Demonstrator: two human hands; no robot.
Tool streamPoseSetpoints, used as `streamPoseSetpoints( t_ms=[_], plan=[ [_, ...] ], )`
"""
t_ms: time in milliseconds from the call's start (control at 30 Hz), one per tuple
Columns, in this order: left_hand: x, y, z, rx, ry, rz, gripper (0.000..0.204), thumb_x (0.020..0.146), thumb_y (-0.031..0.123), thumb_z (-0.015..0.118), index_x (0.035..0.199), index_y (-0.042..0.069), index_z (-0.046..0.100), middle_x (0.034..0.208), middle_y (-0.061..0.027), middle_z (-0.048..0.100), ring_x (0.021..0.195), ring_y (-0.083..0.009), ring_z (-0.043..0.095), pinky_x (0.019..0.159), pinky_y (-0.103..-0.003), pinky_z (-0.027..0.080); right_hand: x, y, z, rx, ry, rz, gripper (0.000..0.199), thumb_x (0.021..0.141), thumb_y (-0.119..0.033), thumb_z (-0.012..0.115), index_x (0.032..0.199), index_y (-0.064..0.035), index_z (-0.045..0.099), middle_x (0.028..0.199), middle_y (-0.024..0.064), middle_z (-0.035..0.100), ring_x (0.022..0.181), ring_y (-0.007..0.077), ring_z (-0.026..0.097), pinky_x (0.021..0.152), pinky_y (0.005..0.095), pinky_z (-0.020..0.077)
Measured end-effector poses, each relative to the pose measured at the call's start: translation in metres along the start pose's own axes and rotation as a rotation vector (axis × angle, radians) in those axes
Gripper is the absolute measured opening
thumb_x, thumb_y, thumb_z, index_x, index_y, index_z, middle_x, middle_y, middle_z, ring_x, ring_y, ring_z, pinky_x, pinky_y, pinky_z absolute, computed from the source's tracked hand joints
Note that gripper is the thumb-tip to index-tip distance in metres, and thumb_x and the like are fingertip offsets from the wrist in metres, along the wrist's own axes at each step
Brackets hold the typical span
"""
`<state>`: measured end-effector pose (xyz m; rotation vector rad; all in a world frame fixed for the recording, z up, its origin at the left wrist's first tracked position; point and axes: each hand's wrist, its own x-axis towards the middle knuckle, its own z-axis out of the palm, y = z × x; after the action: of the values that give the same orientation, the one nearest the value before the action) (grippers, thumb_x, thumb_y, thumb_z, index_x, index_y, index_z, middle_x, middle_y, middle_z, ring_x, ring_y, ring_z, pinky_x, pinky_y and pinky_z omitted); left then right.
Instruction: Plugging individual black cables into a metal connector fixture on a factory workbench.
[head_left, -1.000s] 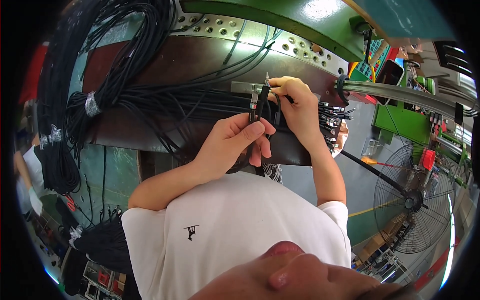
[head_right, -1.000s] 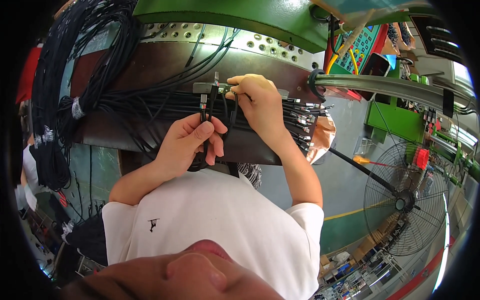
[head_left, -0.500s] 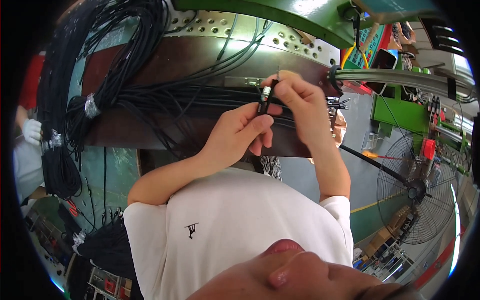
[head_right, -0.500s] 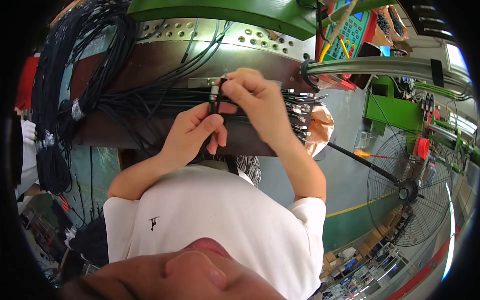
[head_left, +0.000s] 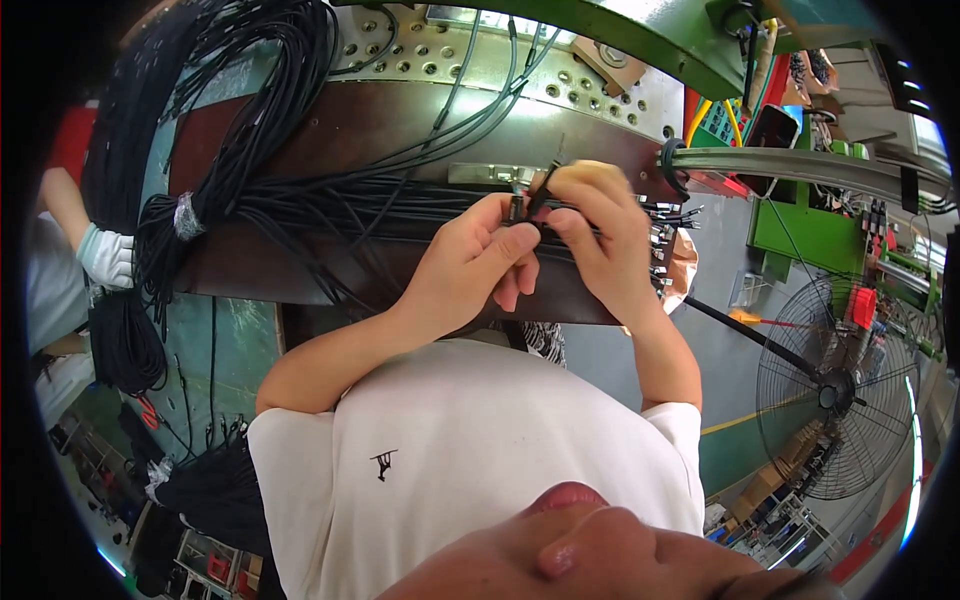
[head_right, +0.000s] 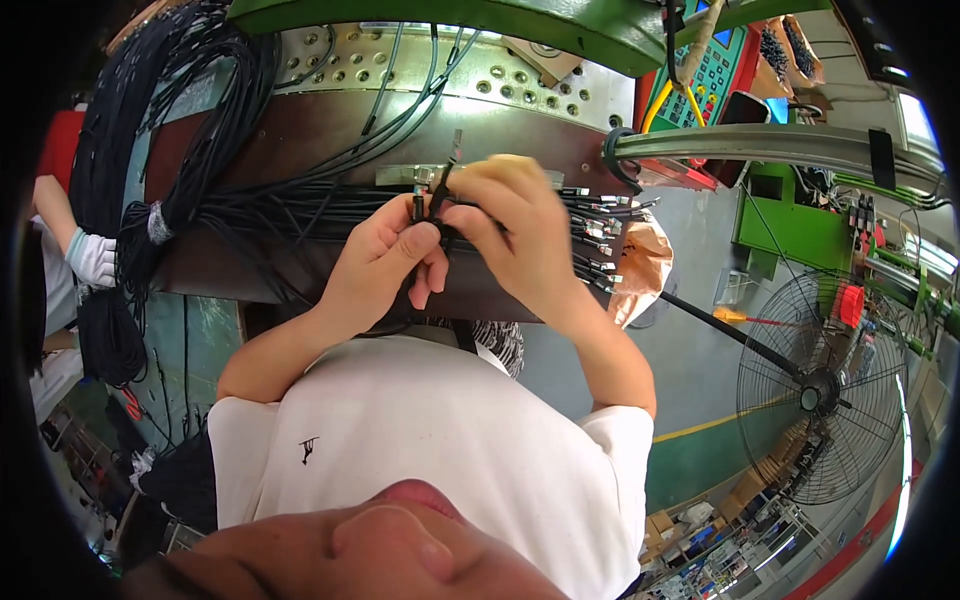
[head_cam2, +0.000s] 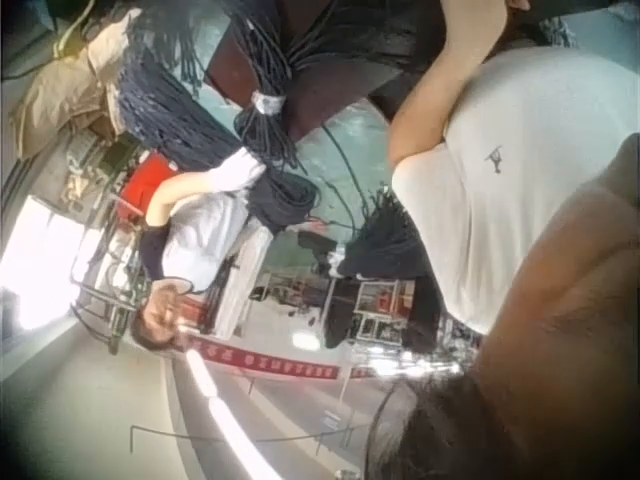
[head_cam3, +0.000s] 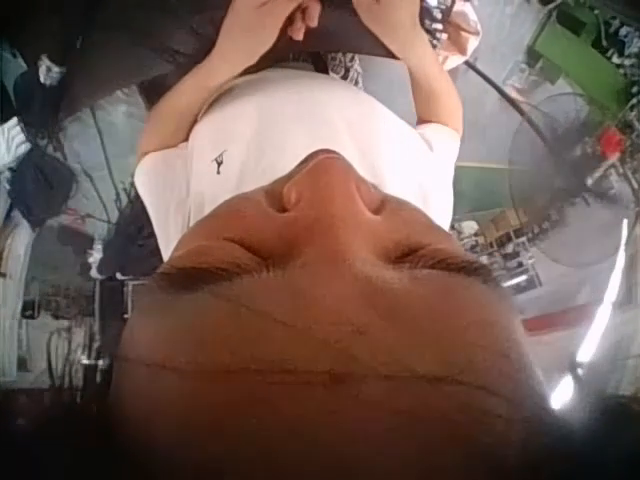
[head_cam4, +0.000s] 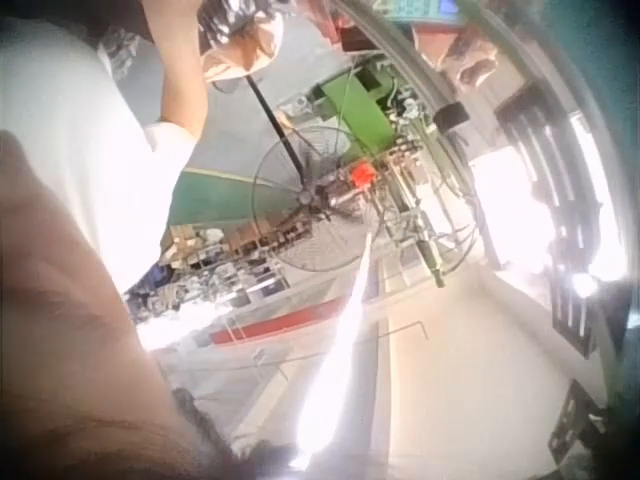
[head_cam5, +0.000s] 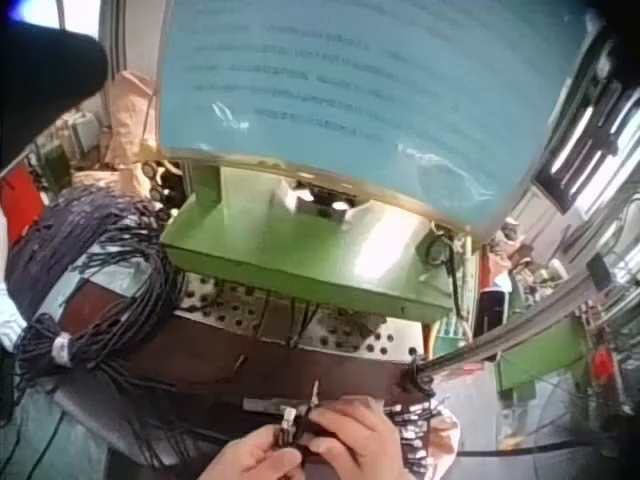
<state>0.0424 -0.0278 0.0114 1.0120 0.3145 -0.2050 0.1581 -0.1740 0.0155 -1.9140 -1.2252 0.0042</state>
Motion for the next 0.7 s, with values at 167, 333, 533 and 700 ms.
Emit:
streamPoseSetpoints(
  t_ms=[167, 333, 533, 700],
  plan=[
    [-0.001, 0.012, 0.008, -0.018, -0.196, -0.210, 0.024, 0.100, 0.025, 0.044, 0.100, 0.003, 0.053, 0.066, -0.0071, 0.059, 0.047, -0.0093, 0.051, 0.049, -0.020, 0.041, 0.009, 0.012, 0.002, -0.482, 0.223, -0.248, 0.032, 0.066, 0.001, 0.068, 0.096, -0.0063, 0.063, 0.093, 0.0049, 0.063, 0.086, 0.0254, 0.058, 0.074, 0.0344, 0.0452],
    [-0.014, 0.017, -0.003, 0.177, 0.001, 0.013, 0.030, 0.102, 0.022, 0.041, 0.118, 0.000, 0.051, 0.080, -0.0065, 0.064, 0.073, -0.0089, 0.060, 0.065, -0.021, 0.048, -0.007, 0.037, -0.005, -0.160, 0.195, -0.026, 0.022, 0.068, 0.009, 0.066, 0.086, -0.0045, 0.064, 0.088, 0.0068, 0.065, 0.084, 0.0274, 0.061, 0.075, 0.0364, 0.0494],
    [-0.005, 0.008, 0.002, 0.013, -0.051, -0.095, 0.033, 0.103, 0.029, 0.034, 0.106, 0.002, 0.053, 0.063, 0.0042, 0.037, 0.053, -0.0029, 0.029, 0.048, -0.017, 0.030, -0.006, 0.034, 0.000, -0.154, -0.027, 0.186, 0.012, 0.070, 0.004, 0.069, 0.079, -0.0027, 0.064, 0.087, 0.0081, 0.066, 0.078, 0.0241, 0.064, 0.068, 0.0318, 0.0514],
    [-0.002, 0.009, 0.001, -0.184, -0.068, -0.195, 0.029, 0.103, 0.027, 0.036, 0.097, 0.003, 0.052, 0.064, 0.0036, 0.038, 0.053, -0.0033, 0.028, 0.044, -0.018, 0.027, -0.009, 0.039, -0.004, -0.059, -0.050, 0.187, 0.015, 0.075, 0.009, 0.067, 0.086, 0.0008, 0.065, 0.092, 0.0086, 0.067, 0.076, 0.0181, 0.066, 0.065, 0.0273, 0.0525]
  ],
)
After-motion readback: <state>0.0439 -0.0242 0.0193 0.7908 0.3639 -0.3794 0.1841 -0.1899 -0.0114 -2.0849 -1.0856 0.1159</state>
